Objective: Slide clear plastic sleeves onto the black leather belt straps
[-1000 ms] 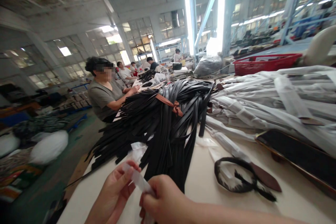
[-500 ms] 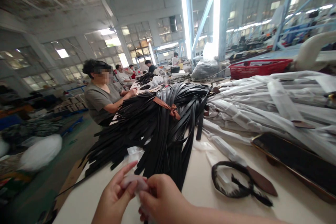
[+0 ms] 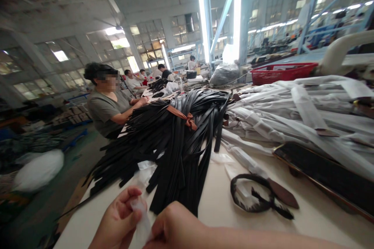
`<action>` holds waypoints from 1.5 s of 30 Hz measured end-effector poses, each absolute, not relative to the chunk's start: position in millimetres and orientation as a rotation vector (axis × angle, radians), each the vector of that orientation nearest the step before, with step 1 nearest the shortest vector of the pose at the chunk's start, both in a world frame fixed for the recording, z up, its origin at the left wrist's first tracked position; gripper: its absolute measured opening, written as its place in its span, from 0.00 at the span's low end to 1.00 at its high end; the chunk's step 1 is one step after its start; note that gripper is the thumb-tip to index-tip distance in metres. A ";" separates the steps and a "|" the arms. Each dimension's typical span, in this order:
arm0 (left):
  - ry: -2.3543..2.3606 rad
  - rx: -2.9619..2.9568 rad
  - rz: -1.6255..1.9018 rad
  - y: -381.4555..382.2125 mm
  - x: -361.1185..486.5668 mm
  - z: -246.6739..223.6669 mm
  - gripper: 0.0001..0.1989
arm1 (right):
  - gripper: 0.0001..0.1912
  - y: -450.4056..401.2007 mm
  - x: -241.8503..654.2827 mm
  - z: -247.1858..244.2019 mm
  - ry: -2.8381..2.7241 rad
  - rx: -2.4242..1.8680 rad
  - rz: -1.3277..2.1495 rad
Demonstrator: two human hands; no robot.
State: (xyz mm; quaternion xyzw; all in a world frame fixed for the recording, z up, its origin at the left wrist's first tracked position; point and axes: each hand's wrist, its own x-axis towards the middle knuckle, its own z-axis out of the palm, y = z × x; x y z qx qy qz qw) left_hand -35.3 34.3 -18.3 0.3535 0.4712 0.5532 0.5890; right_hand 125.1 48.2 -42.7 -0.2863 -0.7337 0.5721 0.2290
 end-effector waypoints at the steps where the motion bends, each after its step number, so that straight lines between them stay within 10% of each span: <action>1: 1.104 0.841 1.280 33.5 -34.5 -17.3 0.29 | 0.17 47.1 125.5 -41.4 -2.033 -0.825 1.569; 15: 1.064 0.741 1.227 33.9 -33.4 -19.8 0.12 | 0.19 59.3 142.1 -18.1 -2.127 -0.905 1.340; 22: 1.235 0.884 1.314 36.9 -35.2 -21.1 0.17 | 0.15 135.3 190.2 -15.5 -2.235 -1.515 0.160; 45: 1.661 1.381 1.224 57.2 -51.9 -30.9 0.16 | 0.07 141.2 265.5 23.0 -2.407 -2.051 -0.050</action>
